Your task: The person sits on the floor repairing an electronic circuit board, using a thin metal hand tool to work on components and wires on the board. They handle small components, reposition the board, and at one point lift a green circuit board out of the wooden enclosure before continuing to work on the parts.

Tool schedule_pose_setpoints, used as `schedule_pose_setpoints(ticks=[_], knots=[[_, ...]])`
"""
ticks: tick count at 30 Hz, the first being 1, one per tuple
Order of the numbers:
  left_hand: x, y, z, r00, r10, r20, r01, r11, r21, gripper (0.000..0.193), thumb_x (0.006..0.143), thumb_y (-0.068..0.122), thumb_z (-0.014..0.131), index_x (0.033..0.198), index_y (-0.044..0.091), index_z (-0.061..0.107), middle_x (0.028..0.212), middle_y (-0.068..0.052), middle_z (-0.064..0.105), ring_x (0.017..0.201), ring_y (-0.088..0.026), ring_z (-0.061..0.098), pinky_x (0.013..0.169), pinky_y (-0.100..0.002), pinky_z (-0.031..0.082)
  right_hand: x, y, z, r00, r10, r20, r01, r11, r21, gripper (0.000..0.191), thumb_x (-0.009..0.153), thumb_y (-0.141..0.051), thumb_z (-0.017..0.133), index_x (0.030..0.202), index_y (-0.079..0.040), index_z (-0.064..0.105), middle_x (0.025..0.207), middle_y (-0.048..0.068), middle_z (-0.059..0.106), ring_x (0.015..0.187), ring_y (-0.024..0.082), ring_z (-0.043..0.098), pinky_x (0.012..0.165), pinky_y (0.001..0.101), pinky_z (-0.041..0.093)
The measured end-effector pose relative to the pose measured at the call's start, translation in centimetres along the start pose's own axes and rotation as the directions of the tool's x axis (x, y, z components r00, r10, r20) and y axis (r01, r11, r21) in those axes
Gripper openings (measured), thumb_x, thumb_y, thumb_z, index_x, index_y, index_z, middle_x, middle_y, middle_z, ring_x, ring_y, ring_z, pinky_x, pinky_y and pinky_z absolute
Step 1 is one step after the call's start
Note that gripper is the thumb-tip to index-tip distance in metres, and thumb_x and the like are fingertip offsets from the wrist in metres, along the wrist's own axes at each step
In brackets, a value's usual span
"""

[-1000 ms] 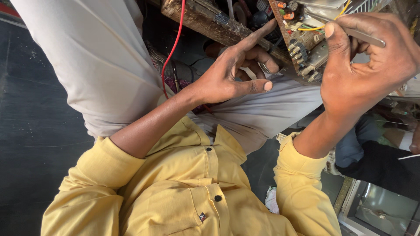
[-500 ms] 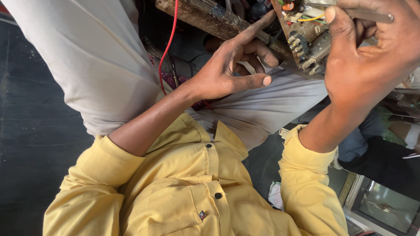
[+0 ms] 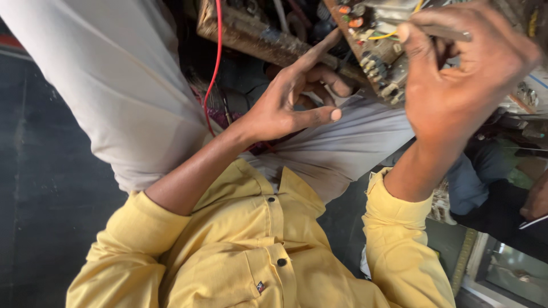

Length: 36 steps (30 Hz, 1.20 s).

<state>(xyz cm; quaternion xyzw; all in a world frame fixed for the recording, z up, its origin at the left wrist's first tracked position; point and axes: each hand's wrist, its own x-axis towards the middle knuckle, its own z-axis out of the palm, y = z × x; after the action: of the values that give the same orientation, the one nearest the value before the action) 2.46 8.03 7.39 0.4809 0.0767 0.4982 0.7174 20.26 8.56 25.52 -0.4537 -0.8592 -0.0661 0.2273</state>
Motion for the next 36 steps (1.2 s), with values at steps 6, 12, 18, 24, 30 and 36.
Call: schedule_pose_setpoints(ticks=[6, 12, 18, 24, 30, 36], knots=[[0.3, 0.9, 0.1, 0.998, -0.065, 0.004, 0.065, 0.997, -0.043, 0.102, 0.098, 0.005, 0.082, 0.173, 0.011, 0.013, 0.118, -0.011, 0.069, 0.106, -0.016, 0.066, 0.097, -0.031, 0.057, 0.6, -1.0, 0.2, 0.993, 0.086, -0.075, -0.083, 0.996, 0.045, 0.013, 0.099, 0.007, 0.086, 0.105, 0.007, 0.075, 0.092, 0.016, 0.071, 0.073, 0.019, 0.065, 0.065, 0.0282, 0.045], [0.4, 1.5, 0.0, 0.996, -0.09, 0.008, 0.09, 0.996, -0.008, 0.1, 0.098, 0.006, 0.082, 0.169, 0.011, 0.01, 0.12, -0.011, 0.069, 0.108, -0.016, 0.067, 0.098, -0.033, 0.059, -0.2, -1.2, 0.9, 0.984, 0.138, -0.115, -0.123, 0.985, 0.123, 0.009, 0.099, 0.007, 0.079, 0.107, 0.006, 0.073, 0.095, 0.013, 0.07, 0.083, 0.018, 0.07, 0.074, 0.0264, 0.052], [0.4, 2.0, 0.1, 0.985, -0.169, -0.022, 0.17, 0.985, 0.012, 0.1, 0.094, 0.008, 0.08, 0.169, 0.011, 0.014, 0.123, -0.01, 0.069, 0.101, -0.016, 0.068, 0.094, -0.033, 0.061, -0.7, -1.0, 0.6, 0.983, 0.071, -0.17, -0.059, 0.995, 0.079, 0.01, 0.102, 0.003, 0.08, 0.11, 0.004, 0.074, 0.099, 0.014, 0.073, 0.089, 0.022, 0.072, 0.077, 0.0286, 0.053], [0.3, 1.3, 0.1, 0.992, -0.038, -0.118, 0.044, 0.998, 0.046, 0.067, 0.099, 0.004, 0.079, 0.157, 0.002, 0.048, 0.114, -0.009, 0.071, 0.105, -0.013, 0.068, 0.1, -0.032, 0.059, -3.0, -1.2, -0.2, 0.933, 0.267, -0.242, -0.189, 0.935, 0.301, 0.02, 0.103, -0.004, 0.088, 0.109, 0.007, 0.073, 0.099, 0.018, 0.075, 0.079, 0.02, 0.069, 0.067, 0.0275, 0.05], [0.0, 0.8, -0.3, 0.974, -0.023, -0.227, -0.006, 0.992, -0.129, 0.053, 0.096, 0.003, 0.077, 0.144, -0.002, 0.055, 0.118, -0.007, 0.072, 0.105, -0.011, 0.069, 0.095, -0.028, 0.06, -6.1, -1.2, 3.7, 0.829, 0.512, -0.224, -0.179, 0.624, 0.761, 0.024, 0.096, -0.002, 0.087, 0.107, 0.005, 0.067, 0.096, 0.02, 0.072, 0.065, 0.015, 0.057, 0.055, 0.0238, 0.042], [0.4, 0.4, -0.4, 0.968, 0.017, -0.251, -0.055, 0.988, -0.147, 0.034, 0.097, 0.005, 0.077, 0.128, -0.005, 0.066, 0.112, -0.009, 0.074, 0.104, -0.011, 0.07, 0.093, -0.027, 0.06, -7.5, -1.0, 5.6, 0.726, 0.682, -0.087, -0.205, 0.336, 0.919, 0.021, 0.096, 0.001, 0.084, 0.106, 0.005, 0.066, 0.086, 0.016, 0.067, 0.06, 0.014, 0.052, 0.052, 0.0247, 0.039]])
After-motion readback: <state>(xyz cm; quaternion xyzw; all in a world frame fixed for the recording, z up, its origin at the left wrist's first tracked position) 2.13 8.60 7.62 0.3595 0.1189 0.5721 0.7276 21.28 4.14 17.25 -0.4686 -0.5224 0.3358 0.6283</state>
